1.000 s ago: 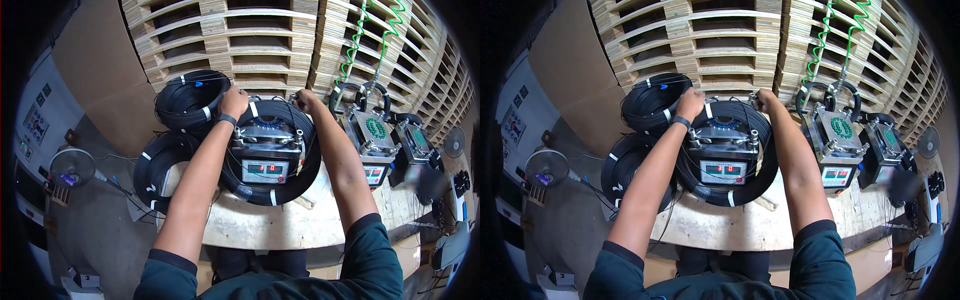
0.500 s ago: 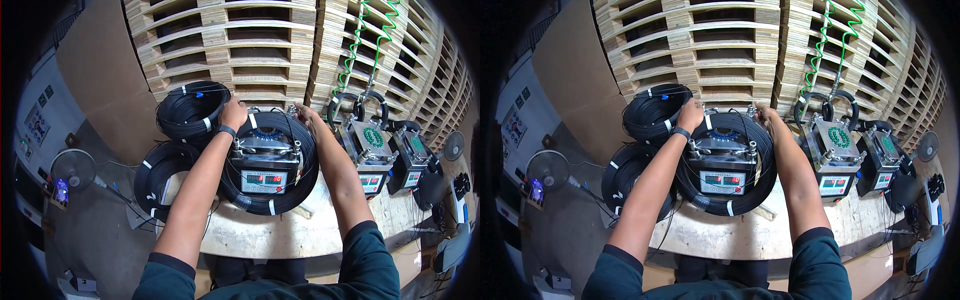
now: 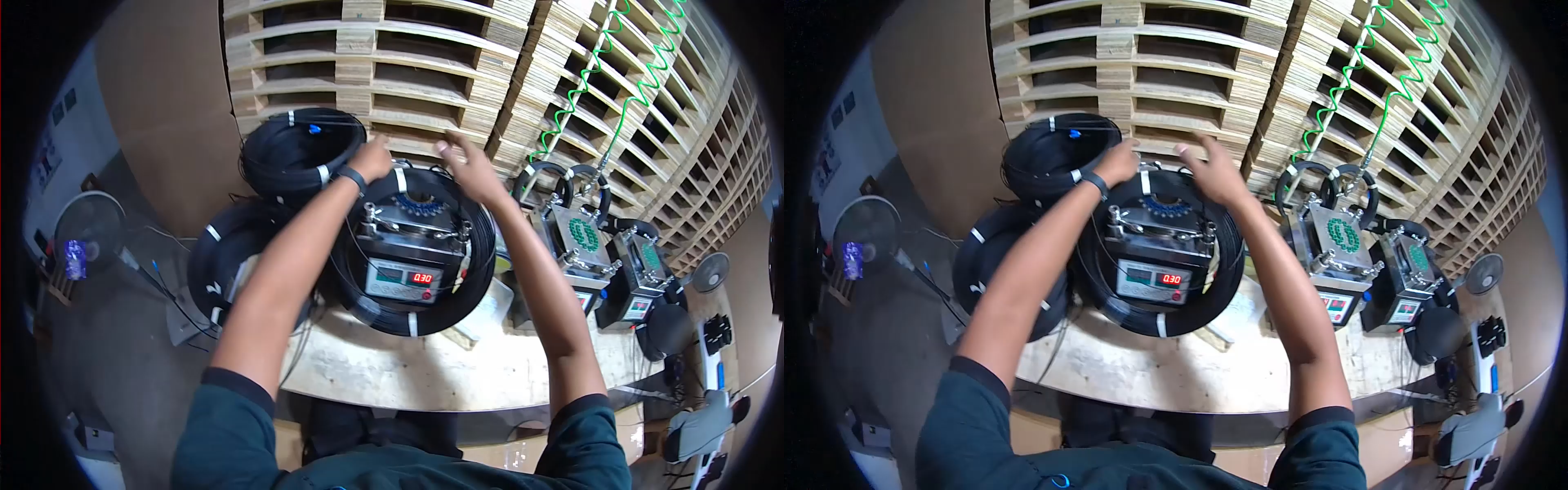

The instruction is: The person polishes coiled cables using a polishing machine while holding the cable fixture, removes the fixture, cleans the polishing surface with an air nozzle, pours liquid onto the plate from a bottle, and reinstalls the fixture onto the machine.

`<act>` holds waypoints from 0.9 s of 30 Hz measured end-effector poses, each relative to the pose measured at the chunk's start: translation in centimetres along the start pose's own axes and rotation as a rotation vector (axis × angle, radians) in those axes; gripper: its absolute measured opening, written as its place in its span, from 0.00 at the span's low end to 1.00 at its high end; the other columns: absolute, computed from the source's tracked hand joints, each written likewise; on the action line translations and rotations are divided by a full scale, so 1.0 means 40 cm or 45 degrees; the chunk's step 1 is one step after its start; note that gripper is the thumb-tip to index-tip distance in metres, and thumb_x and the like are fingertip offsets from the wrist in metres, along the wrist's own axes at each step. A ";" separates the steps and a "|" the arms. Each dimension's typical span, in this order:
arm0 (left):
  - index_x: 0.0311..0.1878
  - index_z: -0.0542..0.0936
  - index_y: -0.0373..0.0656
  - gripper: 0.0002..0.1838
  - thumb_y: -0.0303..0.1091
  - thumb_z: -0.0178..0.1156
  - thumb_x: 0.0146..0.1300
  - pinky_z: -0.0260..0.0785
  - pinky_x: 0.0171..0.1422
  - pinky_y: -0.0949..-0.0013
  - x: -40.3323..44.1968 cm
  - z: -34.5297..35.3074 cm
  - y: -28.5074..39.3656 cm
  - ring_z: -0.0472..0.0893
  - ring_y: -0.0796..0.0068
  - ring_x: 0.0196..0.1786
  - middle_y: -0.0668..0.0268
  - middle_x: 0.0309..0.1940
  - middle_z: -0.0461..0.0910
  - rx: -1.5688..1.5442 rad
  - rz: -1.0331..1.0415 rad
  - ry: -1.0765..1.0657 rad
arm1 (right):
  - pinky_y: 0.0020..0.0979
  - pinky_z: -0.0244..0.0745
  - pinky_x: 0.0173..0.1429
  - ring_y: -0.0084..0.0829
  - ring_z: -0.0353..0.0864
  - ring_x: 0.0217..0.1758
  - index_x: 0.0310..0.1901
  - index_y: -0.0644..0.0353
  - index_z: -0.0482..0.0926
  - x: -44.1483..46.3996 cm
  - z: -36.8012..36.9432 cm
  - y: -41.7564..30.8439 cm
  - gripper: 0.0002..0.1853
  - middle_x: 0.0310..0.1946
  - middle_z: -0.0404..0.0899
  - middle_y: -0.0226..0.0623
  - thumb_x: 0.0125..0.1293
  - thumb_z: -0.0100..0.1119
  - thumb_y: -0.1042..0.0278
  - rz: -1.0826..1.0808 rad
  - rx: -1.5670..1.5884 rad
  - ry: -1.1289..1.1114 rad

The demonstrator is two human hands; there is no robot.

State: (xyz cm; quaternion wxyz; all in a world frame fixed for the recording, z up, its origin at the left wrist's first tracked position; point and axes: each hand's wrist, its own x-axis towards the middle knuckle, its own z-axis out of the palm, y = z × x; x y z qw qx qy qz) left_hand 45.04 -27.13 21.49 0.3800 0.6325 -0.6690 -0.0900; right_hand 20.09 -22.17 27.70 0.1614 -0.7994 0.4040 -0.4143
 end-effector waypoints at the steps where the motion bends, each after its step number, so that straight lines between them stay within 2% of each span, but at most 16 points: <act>1: 0.58 0.78 0.37 0.21 0.35 0.53 0.65 0.73 0.58 0.54 0.033 0.021 -0.050 0.83 0.49 0.53 0.44 0.49 0.84 -0.162 0.053 -0.004 | 0.43 0.63 0.74 0.53 0.72 0.68 0.66 0.63 0.73 -0.027 0.015 -0.006 0.38 0.62 0.76 0.57 0.70 0.54 0.35 -0.134 -0.199 0.004; 2: 0.55 0.79 0.38 0.20 0.41 0.56 0.67 0.72 0.54 0.61 0.040 -0.020 -0.041 0.82 0.61 0.47 0.56 0.45 0.85 -0.431 -0.048 -0.284 | 0.45 0.63 0.74 0.53 0.70 0.70 0.65 0.60 0.75 -0.045 0.046 0.028 0.37 0.63 0.75 0.55 0.68 0.56 0.35 -0.196 -0.223 0.024; 3: 0.44 0.81 0.42 0.15 0.44 0.56 0.68 0.69 0.49 0.65 0.006 -0.052 0.002 0.78 0.67 0.39 0.66 0.36 0.82 -0.790 -0.390 -0.236 | 0.45 0.65 0.72 0.53 0.70 0.69 0.64 0.58 0.76 -0.070 0.042 0.000 0.35 0.61 0.77 0.55 0.68 0.57 0.36 0.123 -0.263 -0.110; 5: 0.36 0.79 0.48 0.12 0.46 0.57 0.67 0.67 0.44 0.66 0.043 -0.051 -0.027 0.74 0.73 0.32 0.70 0.30 0.77 -0.910 -0.652 -0.394 | 0.44 0.67 0.69 0.52 0.74 0.66 0.60 0.57 0.80 -0.076 0.049 -0.008 0.32 0.57 0.80 0.55 0.68 0.57 0.37 0.102 -0.244 -0.019; 7: 0.33 0.80 0.50 0.11 0.45 0.64 0.66 0.65 0.32 0.69 0.074 -0.047 -0.059 0.73 0.78 0.25 0.73 0.24 0.75 -0.914 -0.635 -0.595 | 0.43 0.72 0.64 0.52 0.79 0.59 0.57 0.58 0.82 -0.081 0.050 -0.011 0.29 0.51 0.83 0.54 0.68 0.57 0.39 0.064 -0.238 0.023; 9: 0.35 0.84 0.46 0.11 0.44 0.68 0.64 0.69 0.33 0.67 0.119 -0.030 -0.063 0.76 0.77 0.28 0.71 0.27 0.80 -0.670 -0.586 -0.669 | 0.45 0.76 0.57 0.53 0.84 0.51 0.56 0.56 0.83 -0.074 0.058 0.009 0.26 0.44 0.85 0.54 0.69 0.56 0.42 0.101 -0.227 0.034; 11: 0.44 0.87 0.41 0.16 0.44 0.69 0.62 0.74 0.40 0.65 0.179 0.012 -0.070 0.81 0.73 0.36 0.64 0.38 0.86 -0.578 -0.429 -0.732 | 0.44 0.76 0.57 0.53 0.84 0.51 0.56 0.53 0.83 -0.079 0.052 -0.013 0.26 0.44 0.85 0.54 0.69 0.56 0.41 0.185 -0.208 0.000; 12: 0.53 0.85 0.36 0.23 0.43 0.70 0.61 0.75 0.51 0.64 0.232 0.062 -0.094 0.83 0.69 0.48 0.58 0.48 0.87 -0.353 -0.351 -0.731 | 0.44 0.76 0.57 0.53 0.84 0.51 0.56 0.53 0.83 -0.078 0.053 -0.015 0.26 0.44 0.85 0.54 0.69 0.56 0.41 0.197 -0.230 -0.004; 13: 0.54 0.85 0.36 0.26 0.46 0.72 0.59 0.73 0.58 0.65 0.235 0.057 -0.074 0.82 0.68 0.56 0.57 0.50 0.86 -0.386 -0.194 -0.947 | 0.44 0.77 0.57 0.52 0.85 0.50 0.56 0.52 0.83 -0.077 0.055 -0.012 0.26 0.44 0.86 0.54 0.69 0.56 0.40 0.228 -0.213 -0.007; 15: 0.55 0.84 0.38 0.30 0.49 0.75 0.54 0.73 0.59 0.65 0.212 0.041 0.017 0.81 0.67 0.59 0.58 0.52 0.86 0.045 -0.332 -0.907 | 0.43 0.77 0.56 0.52 0.85 0.50 0.56 0.51 0.83 -0.078 0.054 -0.010 0.26 0.43 0.86 0.54 0.69 0.56 0.40 0.277 -0.203 -0.020; 16: 0.49 0.87 0.38 0.28 0.50 0.76 0.51 0.75 0.52 0.66 0.245 0.072 -0.008 0.84 0.68 0.51 0.58 0.46 0.88 0.108 -0.271 -0.827 | 0.43 0.77 0.56 0.52 0.85 0.50 0.56 0.50 0.83 -0.077 0.053 -0.009 0.26 0.43 0.86 0.54 0.69 0.56 0.39 0.272 -0.196 -0.019; 17: 0.37 0.89 0.41 0.24 0.56 0.69 0.58 0.71 0.33 0.60 0.272 0.096 -0.043 0.79 0.66 0.27 0.62 0.31 0.87 0.276 0.004 -0.708 | 0.43 0.77 0.56 0.52 0.85 0.50 0.56 0.50 0.83 -0.074 0.057 -0.004 0.26 0.43 0.86 0.53 0.69 0.56 0.39 0.266 -0.184 -0.016; 20: 0.33 0.89 0.39 0.19 0.49 0.68 0.57 0.75 0.38 0.58 0.261 0.060 -0.026 0.83 0.60 0.30 0.58 0.27 0.86 0.328 -0.027 -0.736 | 0.41 0.77 0.55 0.50 0.86 0.49 0.55 0.52 0.84 -0.070 0.062 0.007 0.27 0.43 0.86 0.52 0.68 0.56 0.38 0.310 -0.139 -0.034; 23: 0.30 0.85 0.29 0.18 0.40 0.71 0.56 0.72 0.28 0.60 0.260 0.023 -0.054 0.81 0.63 0.23 0.55 0.23 0.83 0.479 0.168 -0.561 | 0.41 0.77 0.55 0.49 0.86 0.49 0.53 0.54 0.85 -0.067 0.061 0.008 0.27 0.42 0.87 0.51 0.68 0.56 0.37 0.341 -0.150 -0.046; 25: 0.26 0.83 0.29 0.13 0.33 0.66 0.59 0.70 0.23 0.61 0.270 0.023 -0.081 0.79 0.64 0.19 0.53 0.20 0.81 0.230 -0.035 -0.703 | 0.40 0.77 0.54 0.49 0.86 0.48 0.52 0.54 0.85 -0.067 0.058 0.005 0.28 0.42 0.87 0.51 0.68 0.57 0.37 0.346 -0.155 -0.054; 27: 0.26 0.82 0.28 0.11 0.27 0.63 0.61 0.69 0.19 0.62 0.259 0.025 -0.084 0.78 0.66 0.16 0.53 0.18 0.80 0.221 -0.048 -0.674 | 0.40 0.77 0.54 0.49 0.86 0.48 0.51 0.55 0.86 -0.067 0.055 0.001 0.29 0.42 0.87 0.51 0.68 0.56 0.36 0.380 -0.162 -0.083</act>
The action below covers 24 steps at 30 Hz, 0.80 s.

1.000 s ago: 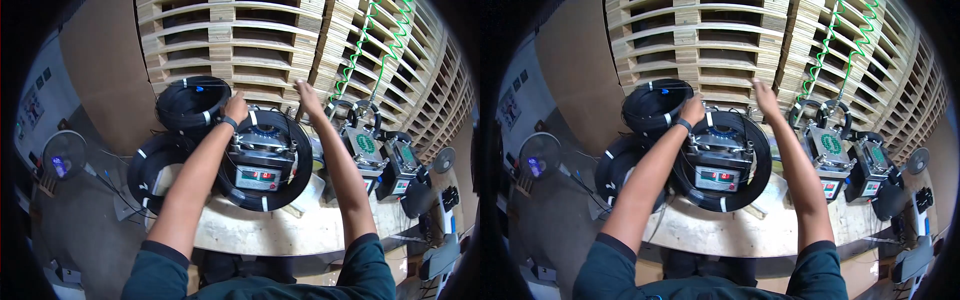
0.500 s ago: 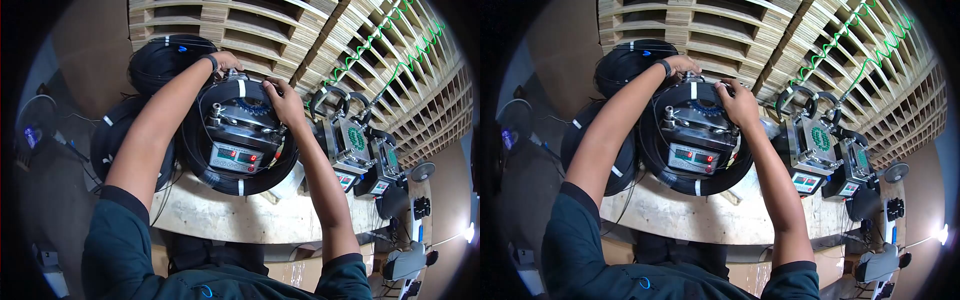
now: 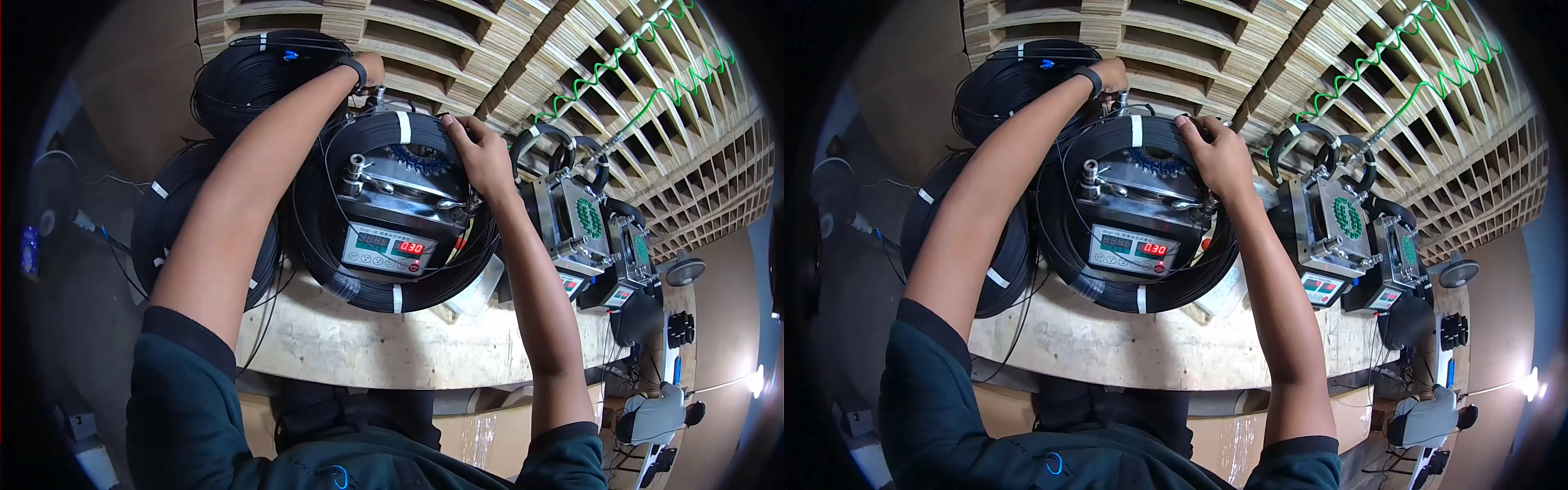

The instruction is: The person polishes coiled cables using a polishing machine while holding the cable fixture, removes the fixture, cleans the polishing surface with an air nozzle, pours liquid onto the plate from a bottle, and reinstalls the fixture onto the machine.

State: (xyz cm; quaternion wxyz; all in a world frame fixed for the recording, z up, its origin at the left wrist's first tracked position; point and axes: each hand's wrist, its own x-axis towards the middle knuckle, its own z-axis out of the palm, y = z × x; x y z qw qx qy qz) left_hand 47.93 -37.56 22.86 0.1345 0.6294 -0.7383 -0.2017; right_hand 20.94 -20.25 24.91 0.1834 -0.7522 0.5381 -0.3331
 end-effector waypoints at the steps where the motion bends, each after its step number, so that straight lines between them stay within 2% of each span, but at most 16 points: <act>1: 0.27 0.82 0.28 0.10 0.26 0.61 0.62 0.69 0.18 0.62 -0.018 0.000 -0.001 0.79 0.66 0.17 0.53 0.18 0.80 -0.157 -0.055 0.018 | 0.40 0.77 0.54 0.49 0.86 0.48 0.51 0.55 0.86 0.000 -0.001 0.000 0.29 0.42 0.87 0.51 0.68 0.56 0.36 -0.002 0.007 0.002; 2: 0.28 0.82 0.28 0.10 0.26 0.59 0.63 0.70 0.18 0.62 -0.035 -0.005 -0.001 0.79 0.65 0.17 0.53 0.18 0.80 -0.309 -0.109 0.035 | 0.41 0.77 0.55 0.49 0.86 0.48 0.51 0.55 0.86 0.001 -0.002 0.000 0.30 0.42 0.87 0.51 0.68 0.56 0.35 0.008 -0.013 -0.001; 3: 0.32 0.81 0.29 0.12 0.26 0.52 0.67 0.72 0.19 0.60 0.085 0.037 -0.133 0.81 0.64 0.17 0.53 0.20 0.82 -0.528 -0.226 -0.101 | 0.41 0.77 0.55 0.50 0.86 0.48 0.51 0.56 0.85 -0.001 -0.001 0.001 0.31 0.42 0.86 0.51 0.67 0.56 0.34 0.021 -0.029 -0.002; 4: 0.32 0.81 0.29 0.12 0.26 0.52 0.67 0.72 0.19 0.60 0.068 0.032 -0.120 0.81 0.64 0.17 0.53 0.20 0.82 -0.508 -0.227 -0.103 | 0.41 0.77 0.55 0.50 0.86 0.48 0.51 0.56 0.85 -0.003 -0.001 -0.001 0.31 0.42 0.86 0.51 0.67 0.56 0.34 0.025 -0.011 0.007; 6: 0.35 0.82 0.32 0.16 0.28 0.46 0.70 0.72 0.17 0.58 -0.010 0.018 -0.064 0.82 0.64 0.18 0.54 0.22 0.82 -0.048 0.096 -0.031 | 0.43 0.77 0.55 0.51 0.85 0.49 0.51 0.57 0.85 -0.006 -0.003 -0.005 0.33 0.42 0.86 0.52 0.66 0.55 0.32 0.021 -0.069 0.034; 7: 0.39 0.83 0.35 0.15 0.30 0.45 0.70 0.76 0.26 0.55 -0.025 0.014 -0.058 0.85 0.57 0.25 0.51 0.27 0.84 0.006 0.105 -0.046 | 0.43 0.77 0.55 0.51 0.85 0.49 0.51 0.57 0.85 -0.005 -0.003 -0.001 0.33 0.42 0.86 0.52 0.66 0.55 0.32 0.025 -0.056 0.046; 8: 0.39 0.83 0.35 0.15 0.30 0.45 0.70 0.76 0.26 0.55 -0.037 0.007 -0.050 0.85 0.57 0.25 0.51 0.27 0.84 0.023 0.111 -0.047 | 0.43 0.77 0.56 0.51 0.85 0.49 0.51 0.57 0.85 -0.003 -0.001 0.003 0.33 0.42 0.86 0.52 0.66 0.55 0.32 0.014 -0.063 0.044; 10: 0.40 0.83 0.37 0.12 0.29 0.51 0.67 0.78 0.40 0.56 -0.063 -0.011 -0.033 0.85 0.49 0.37 0.48 0.33 0.85 0.579 0.321 -0.028 | 0.43 0.77 0.56 0.52 0.85 0.49 0.51 0.57 0.85 -0.004 -0.007 -0.002 0.33 0.42 0.86 0.52 0.66 0.55 0.31 0.008 -0.054 0.061; 11: 0.41 0.84 0.37 0.10 0.29 0.55 0.63 0.76 0.49 0.58 -0.074 -0.020 -0.022 0.83 0.46 0.45 0.47 0.38 0.84 0.737 0.377 0.008 | 0.43 0.77 0.56 0.52 0.85 0.49 0.51 0.57 0.85 -0.005 -0.009 -0.004 0.33 0.43 0.86 0.53 0.66 0.55 0.31 0.023 -0.074 0.046; 14: 0.35 0.86 0.34 0.08 0.26 0.58 0.60 0.80 0.46 0.55 -0.117 -0.021 -0.021 0.87 0.49 0.44 0.44 0.37 0.85 0.808 0.560 0.137 | 0.44 0.76 0.57 0.52 0.85 0.50 0.51 0.57 0.86 -0.018 -0.015 -0.014 0.33 0.43 0.86 0.54 0.65 0.55 0.32 0.050 -0.036 0.045; 15: 0.37 0.86 0.36 0.08 0.24 0.58 0.60 0.81 0.48 0.55 -0.148 -0.015 -0.008 0.86 0.49 0.45 0.45 0.38 0.85 0.853 0.537 0.295 | 0.44 0.76 0.57 0.53 0.85 0.50 0.51 0.57 0.86 -0.019 -0.015 -0.013 0.33 0.43 0.86 0.54 0.65 0.55 0.31 0.040 -0.044 0.043; 16: 0.37 0.86 0.36 0.08 0.24 0.58 0.60 0.81 0.48 0.55 -0.145 -0.009 -0.011 0.86 0.49 0.45 0.45 0.38 0.85 0.870 0.548 0.291 | 0.44 0.76 0.58 0.53 0.85 0.50 0.51 0.57 0.86 -0.018 -0.017 -0.010 0.34 0.43 0.85 0.55 0.65 0.55 0.31 0.027 -0.054 0.040; 18: 0.38 0.85 0.36 0.08 0.23 0.57 0.60 0.81 0.48 0.57 -0.146 -0.002 -0.015 0.87 0.50 0.44 0.47 0.37 0.85 1.015 0.673 0.464 | 0.45 0.76 0.58 0.54 0.85 0.49 0.51 0.57 0.86 -0.017 -0.018 -0.007 0.34 0.42 0.85 0.56 0.65 0.55 0.30 0.025 -0.045 0.055; 20: 0.38 0.84 0.36 0.08 0.22 0.56 0.60 0.82 0.47 0.58 -0.155 -0.004 -0.020 0.87 0.52 0.44 0.50 0.37 0.86 1.019 0.732 0.493 | 0.46 0.76 0.58 0.54 0.85 0.49 0.50 0.57 0.86 -0.021 -0.021 -0.014 0.34 0.41 0.85 0.57 0.65 0.55 0.30 0.031 -0.079 0.044; 21: 0.37 0.84 0.37 0.08 0.22 0.56 0.60 0.81 0.47 0.57 -0.161 -0.007 -0.018 0.87 0.53 0.43 0.51 0.37 0.86 1.049 0.743 0.489 | 0.42 0.76 0.57 0.51 0.85 0.49 0.53 0.57 0.85 -0.017 -0.024 -0.012 0.35 0.43 0.86 0.54 0.66 0.55 0.30 0.051 -0.094 0.002; 24: 0.37 0.84 0.38 0.07 0.23 0.57 0.59 0.81 0.45 0.56 -0.174 -0.025 -0.011 0.87 0.54 0.43 0.52 0.37 0.86 1.104 0.792 0.479 | 0.42 0.76 0.57 0.51 0.85 0.49 0.52 0.56 0.85 -0.019 -0.021 -0.010 0.34 0.43 0.86 0.54 0.66 0.55 0.30 0.029 -0.091 0.038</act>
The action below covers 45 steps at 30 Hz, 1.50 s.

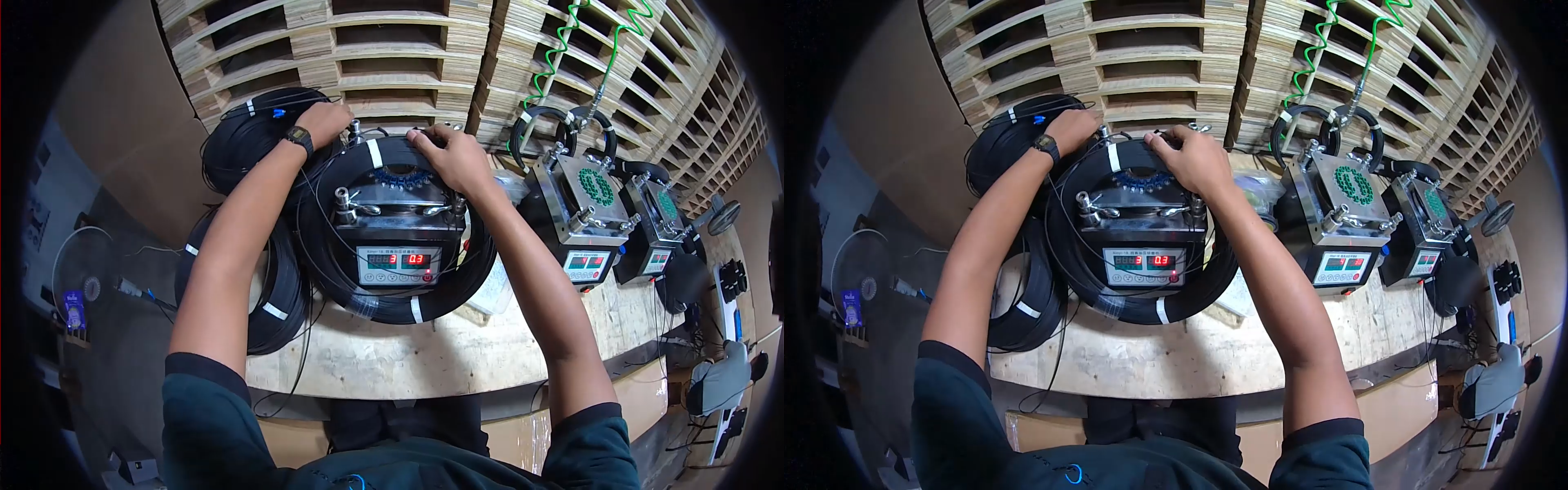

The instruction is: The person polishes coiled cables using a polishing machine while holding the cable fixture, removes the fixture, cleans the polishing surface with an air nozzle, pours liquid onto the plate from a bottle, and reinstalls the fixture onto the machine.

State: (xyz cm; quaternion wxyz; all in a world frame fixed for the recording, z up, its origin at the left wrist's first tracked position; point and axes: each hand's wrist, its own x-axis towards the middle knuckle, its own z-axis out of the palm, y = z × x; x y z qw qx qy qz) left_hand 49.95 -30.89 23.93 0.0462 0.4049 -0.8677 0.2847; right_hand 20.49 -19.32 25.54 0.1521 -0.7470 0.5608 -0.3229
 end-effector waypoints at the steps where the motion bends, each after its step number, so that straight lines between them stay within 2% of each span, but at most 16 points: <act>1: 0.37 0.84 0.39 0.07 0.23 0.57 0.59 0.81 0.45 0.55 -0.002 -0.004 0.002 0.87 0.54 0.42 0.52 0.37 0.86 0.002 0.036 -0.002 | 0.42 0.76 0.58 0.51 0.85 0.50 0.52 0.57 0.85 -0.001 -0.002 -0.002 0.34 0.43 0.86 0.54 0.66 0.55 0.30 0.016 -0.010 -0.003; 4: 0.37 0.84 0.39 0.07 0.25 0.57 0.59 0.80 0.45 0.56 0.004 -0.021 0.009 0.87 0.55 0.42 0.53 0.37 0.86 -0.002 0.036 -0.032 | 0.42 0.76 0.58 0.51 0.85 0.50 0.51 0.58 0.85 0.002 0.000 0.003 0.34 0.43 0.86 0.54 0.65 0.56 0.31 -0.011 0.041 -0.006; 7: 0.40 0.84 0.41 0.08 0.29 0.59 0.59 0.79 0.47 0.54 0.038 -0.062 0.006 0.86 0.52 0.45 0.54 0.40 0.86 0.054 -0.118 -0.368 | 0.42 0.76 0.58 0.51 0.85 0.49 0.51 0.59 0.85 0.001 -0.001 0.000 0.34 0.42 0.86 0.55 0.65 0.56 0.31 0.003 0.034 -0.005; 8: 0.40 0.84 0.41 0.08 0.29 0.59 0.59 0.79 0.47 0.54 0.041 -0.080 0.005 0.86 0.52 0.45 0.54 0.40 0.86 0.058 -0.124 -0.359 | 0.42 0.76 0.58 0.51 0.85 0.49 0.51 0.59 0.85 0.001 -0.004 -0.001 0.34 0.42 0.86 0.55 0.65 0.56 0.31 -0.006 0.029 0.000; 13: 0.40 0.82 0.42 0.10 0.37 0.63 0.63 0.76 0.48 0.50 -0.014 -0.262 0.105 0.83 0.50 0.45 0.54 0.40 0.84 -0.520 -0.439 0.119 | 0.46 0.77 0.57 0.53 0.85 0.49 0.49 0.57 0.87 0.005 0.002 0.006 0.34 0.41 0.86 0.55 0.65 0.55 0.30 -0.043 0.063 0.009; 16: 0.39 0.81 0.42 0.11 0.41 0.63 0.65 0.75 0.43 0.56 -0.101 -0.338 0.254 0.82 0.53 0.41 0.58 0.37 0.81 -0.708 -0.293 0.531 | 0.45 0.77 0.58 0.53 0.85 0.50 0.50 0.58 0.86 0.009 0.007 0.014 0.35 0.43 0.85 0.55 0.65 0.55 0.30 -0.034 0.081 0.018; 18: 0.34 0.80 0.42 0.13 0.43 0.64 0.64 0.72 0.44 0.57 -0.168 -0.337 0.352 0.80 0.57 0.40 0.60 0.33 0.78 -0.666 -0.134 0.608 | 0.45 0.76 0.59 0.52 0.84 0.51 0.50 0.57 0.86 0.016 0.017 0.028 0.34 0.43 0.85 0.55 0.64 0.56 0.30 -0.089 0.120 0.013; 19: 0.35 0.81 0.41 0.13 0.41 0.67 0.61 0.70 0.47 0.59 -0.203 -0.321 0.400 0.79 0.60 0.41 0.61 0.34 0.78 -0.570 -0.125 0.571 | 0.45 0.77 0.60 0.53 0.85 0.50 0.49 0.57 0.87 0.019 0.025 0.036 0.35 0.43 0.85 0.55 0.64 0.55 0.29 -0.124 0.105 0.059; 20: 0.37 0.82 0.42 0.12 0.41 0.68 0.60 0.67 0.55 0.60 -0.234 -0.313 0.435 0.78 0.64 0.45 0.64 0.36 0.78 -0.475 -0.156 0.377 | 0.44 0.76 0.61 0.53 0.82 0.55 0.54 0.55 0.84 0.017 0.012 0.028 0.32 0.50 0.83 0.55 0.65 0.57 0.33 -0.092 0.077 -0.019; 22: 0.41 0.83 0.43 0.13 0.41 0.69 0.59 0.64 0.61 0.58 -0.276 -0.281 0.472 0.77 0.65 0.48 0.65 0.39 0.78 -0.381 -0.142 0.528 | 0.44 0.74 0.63 0.53 0.77 0.61 0.60 0.52 0.80 0.005 0.030 0.029 0.28 0.58 0.76 0.52 0.66 0.61 0.41 -0.443 0.057 0.407; 26: 0.43 0.83 0.45 0.10 0.34 0.68 0.59 0.63 0.66 0.57 -0.294 -0.243 0.491 0.77 0.65 0.51 0.66 0.41 0.78 -0.356 -0.219 0.681 | 0.45 0.71 0.63 0.49 0.75 0.60 0.62 0.49 0.77 -0.036 0.017 0.011 0.24 0.57 0.72 0.48 0.66 0.64 0.51 -0.726 -0.226 0.585; 29: 0.42 0.83 0.44 0.10 0.29 0.68 0.57 0.63 0.69 0.55 -0.305 -0.235 0.502 0.78 0.64 0.49 0.66 0.39 0.79 -0.404 -0.222 0.750 | 0.41 0.67 0.52 0.41 0.74 0.51 0.52 0.48 0.80 -0.114 0.003 -0.005 0.15 0.44 0.74 0.39 0.66 0.63 0.58 -0.880 -0.390 0.545; 35: 0.43 0.83 0.42 0.09 0.22 0.66 0.60 0.69 0.70 0.52 -0.413 -0.196 0.484 0.82 0.63 0.49 0.64 0.44 0.83 -0.613 -0.300 0.945 | 0.37 0.61 0.46 0.36 0.72 0.40 0.35 0.51 0.80 -0.233 -0.003 0.056 0.12 0.34 0.69 0.34 0.62 0.67 0.53 -1.048 -0.404 0.368; 37: 0.44 0.84 0.40 0.08 0.21 0.65 0.62 0.74 0.66 0.54 -0.420 -0.207 0.483 0.84 0.59 0.51 0.61 0.45 0.84 -0.703 -0.372 0.938 | 0.37 0.61 0.46 0.35 0.71 0.40 0.34 0.50 0.79 -0.229 -0.013 0.052 0.12 0.33 0.69 0.33 0.62 0.67 0.52 -1.042 -0.391 0.351; 42: 0.44 0.84 0.36 0.08 0.18 0.64 0.62 0.75 0.66 0.58 -0.425 -0.191 0.474 0.85 0.58 0.49 0.57 0.46 0.85 -0.987 -0.556 0.992 | 0.38 0.62 0.46 0.36 0.71 0.40 0.33 0.50 0.79 -0.231 0.015 0.053 0.13 0.32 0.69 0.33 0.59 0.70 0.52 -1.051 -0.465 0.442; 45: 0.44 0.85 0.39 0.09 0.19 0.65 0.60 0.73 0.68 0.58 -0.430 -0.205 0.482 0.83 0.60 0.52 0.60 0.46 0.85 -0.944 -0.572 0.962 | 0.38 0.62 0.48 0.36 0.70 0.40 0.33 0.49 0.80 -0.236 0.021 0.052 0.12 0.32 0.69 0.32 0.60 0.69 0.52 -1.023 -0.502 0.454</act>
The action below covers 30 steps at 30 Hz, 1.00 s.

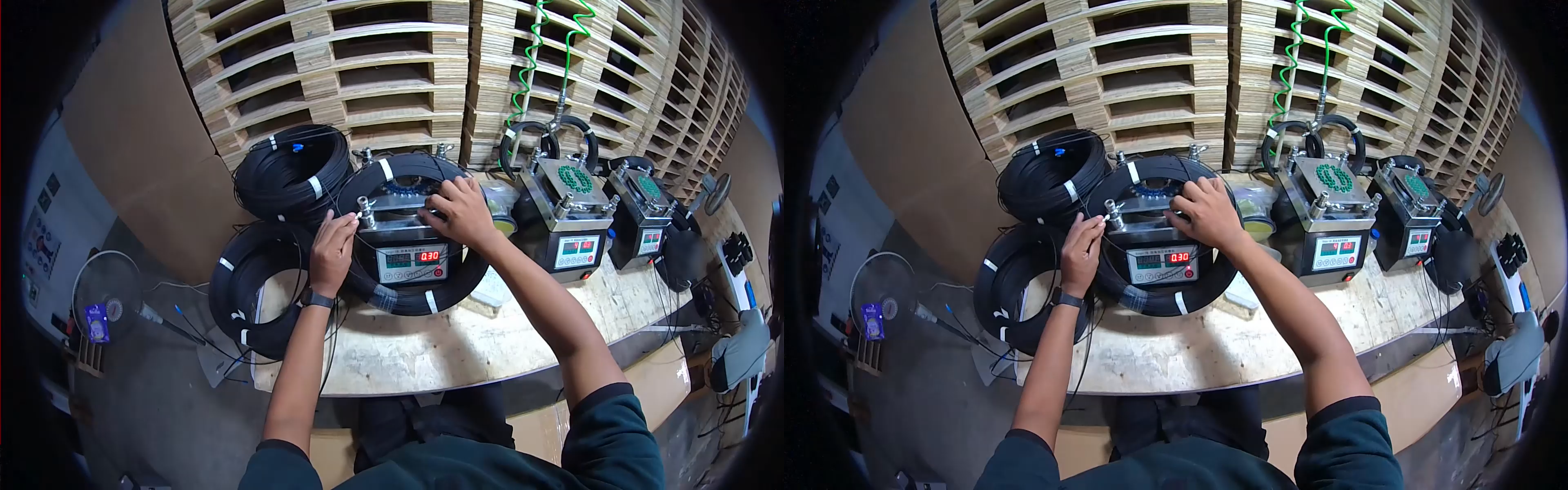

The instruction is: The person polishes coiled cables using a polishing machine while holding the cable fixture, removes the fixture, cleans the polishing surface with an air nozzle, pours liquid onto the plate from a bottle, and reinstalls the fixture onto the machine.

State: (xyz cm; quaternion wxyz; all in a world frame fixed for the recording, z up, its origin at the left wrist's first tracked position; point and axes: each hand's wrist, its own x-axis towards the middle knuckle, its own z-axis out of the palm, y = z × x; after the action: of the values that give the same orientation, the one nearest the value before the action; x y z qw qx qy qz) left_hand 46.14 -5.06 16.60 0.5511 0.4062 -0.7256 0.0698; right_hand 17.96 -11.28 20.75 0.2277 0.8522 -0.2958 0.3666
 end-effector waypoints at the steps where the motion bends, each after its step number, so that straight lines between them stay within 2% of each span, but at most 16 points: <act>1: 0.43 0.86 0.40 0.09 0.20 0.66 0.59 0.72 0.67 0.58 0.012 -0.012 0.027 0.82 0.61 0.54 0.62 0.46 0.86 0.219 0.130 0.024 | 0.38 0.62 0.49 0.35 0.70 0.40 0.34 0.49 0.80 0.003 -0.003 0.000 0.12 0.33 0.69 0.31 0.60 0.68 0.52 0.015 -0.003 -0.005; 2: 0.43 0.87 0.41 0.10 0.20 0.67 0.58 0.72 0.65 0.59 0.028 -0.016 0.038 0.81 0.62 0.55 0.65 0.45 0.86 0.436 0.270 0.054 | 0.38 0.62 0.49 0.35 0.71 0.40 0.34 0.49 0.80 0.000 0.003 0.002 0.12 0.32 0.70 0.31 0.60 0.68 0.52 0.022 -0.010 0.005; 3: 0.43 0.87 0.41 0.10 0.20 0.67 0.58 0.72 0.65 0.59 0.029 -0.014 0.030 0.81 0.62 0.55 0.65 0.45 0.86 0.436 0.278 0.062 | 0.38 0.62 0.49 0.35 0.71 0.40 0.34 0.49 0.80 0.000 0.006 0.003 0.12 0.32 0.70 0.31 0.60 0.68 0.52 0.017 -0.018 0.013; 5: 0.42 0.88 0.43 0.10 0.22 0.69 0.56 0.70 0.60 0.61 0.011 -0.007 0.003 0.79 0.65 0.54 0.69 0.46 0.86 0.413 0.159 0.037 | 0.38 0.62 0.50 0.35 0.71 0.41 0.33 0.49 0.79 -0.003 0.009 0.007 0.12 0.32 0.70 0.31 0.60 0.68 0.52 0.007 0.005 0.036; 6: 0.41 0.88 0.43 0.10 0.22 0.69 0.56 0.70 0.56 0.62 0.014 0.000 -0.005 0.80 0.66 0.51 0.70 0.45 0.86 0.354 0.138 0.101 | 0.38 0.62 0.50 0.35 0.71 0.41 0.33 0.49 0.79 -0.002 0.007 0.003 0.12 0.32 0.70 0.30 0.61 0.67 0.52 -0.004 -0.005 0.059; 12: 0.42 0.88 0.43 0.09 0.23 0.68 0.57 0.70 0.56 0.63 0.017 -0.010 0.003 0.81 0.66 0.49 0.69 0.44 0.86 0.311 0.072 0.053 | 0.38 0.63 0.51 0.34 0.72 0.40 0.32 0.50 0.76 0.006 -0.006 -0.021 0.09 0.29 0.72 0.29 0.62 0.65 0.58 -0.017 -0.149 -0.035; 17: 0.44 0.87 0.42 0.10 0.22 0.65 0.60 0.72 0.57 0.63 0.004 -0.011 0.020 0.81 0.64 0.51 0.65 0.45 0.86 0.282 0.001 0.043 | 0.39 0.63 0.50 0.32 0.74 0.38 0.30 0.52 0.73 -0.071 -0.080 -0.023 0.10 0.27 0.74 0.29 0.63 0.63 0.60 0.016 -0.109 -0.067; 19: 0.45 0.87 0.41 0.10 0.21 0.63 0.61 0.73 0.57 0.62 0.010 -0.007 0.030 0.81 0.62 0.51 0.63 0.46 0.85 0.230 -0.032 0.057 | 0.38 0.64 0.48 0.32 0.74 0.37 0.30 0.52 0.73 -0.099 -0.114 -0.012 0.11 0.27 0.74 0.30 0.64 0.64 0.60 0.218 -0.041 -0.133; 21: 0.46 0.86 0.39 0.11 0.20 0.61 0.62 0.74 0.57 0.61 0.011 -0.009 0.040 0.81 0.59 0.51 0.60 0.47 0.85 0.195 -0.108 0.025 | 0.38 0.67 0.45 0.36 0.76 0.36 0.33 0.54 0.73 -0.110 -0.119 -0.008 0.11 0.27 0.76 0.32 0.65 0.64 0.61 0.262 0.035 -0.156; 23: 0.46 0.85 0.39 0.10 0.20 0.61 0.62 0.74 0.57 0.61 0.010 -0.004 0.047 0.81 0.59 0.51 0.61 0.46 0.84 0.219 -0.119 0.008 | 0.40 0.71 0.43 0.41 0.79 0.38 0.36 0.56 0.72 -0.115 -0.106 -0.014 0.11 0.29 0.78 0.36 0.65 0.64 0.62 0.431 0.224 -0.131; 24: 0.46 0.84 0.40 0.10 0.21 0.60 0.63 0.73 0.57 0.61 0.013 -0.004 0.050 0.80 0.60 0.51 0.61 0.46 0.83 0.243 -0.129 -0.006 | 0.43 0.74 0.43 0.45 0.81 0.41 0.41 0.58 0.73 -0.108 -0.123 -0.028 0.11 0.32 0.80 0.40 0.67 0.63 0.63 0.580 0.333 -0.218; 25: 0.46 0.84 0.40 0.09 0.22 0.60 0.64 0.73 0.57 0.61 0.015 -0.005 0.052 0.80 0.60 0.52 0.61 0.46 0.83 0.268 -0.141 -0.017 | 0.43 0.74 0.43 0.45 0.81 0.41 0.41 0.58 0.73 -0.111 -0.118 -0.032 0.11 0.32 0.80 0.40 0.67 0.63 0.63 0.583 0.342 -0.211; 27: 0.46 0.84 0.40 0.09 0.22 0.60 0.64 0.73 0.56 0.60 0.019 -0.009 0.055 0.80 0.59 0.51 0.61 0.45 0.82 0.286 -0.116 -0.028 | 0.44 0.76 0.44 0.46 0.82 0.42 0.45 0.59 0.75 -0.121 -0.102 -0.032 0.11 0.34 0.81 0.43 0.68 0.62 0.63 0.724 0.505 -0.127; 28: 0.47 0.83 0.40 0.09 0.23 0.60 0.64 0.73 0.55 0.60 0.022 -0.012 0.057 0.80 0.59 0.51 0.60 0.44 0.82 0.295 -0.091 -0.040 | 0.44 0.76 0.44 0.48 0.82 0.41 0.48 0.61 0.76 -0.135 -0.083 -0.025 0.12 0.36 0.81 0.46 0.69 0.62 0.64 0.658 0.494 0.015; 30: 0.46 0.83 0.39 0.08 0.24 0.60 0.65 0.73 0.54 0.59 0.030 -0.015 0.063 0.80 0.58 0.50 0.60 0.42 0.81 0.366 -0.124 -0.062 | 0.43 0.76 0.43 0.51 0.82 0.39 0.46 0.63 0.77 -0.160 -0.075 -0.007 0.11 0.36 0.81 0.50 0.69 0.63 0.65 0.751 0.551 0.076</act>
State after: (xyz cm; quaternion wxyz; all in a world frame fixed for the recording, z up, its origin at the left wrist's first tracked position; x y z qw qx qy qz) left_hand 44.84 -3.70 18.72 0.4725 0.5171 -0.7006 0.1361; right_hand 13.10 -7.10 17.75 -0.0649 0.7477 -0.4377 0.4952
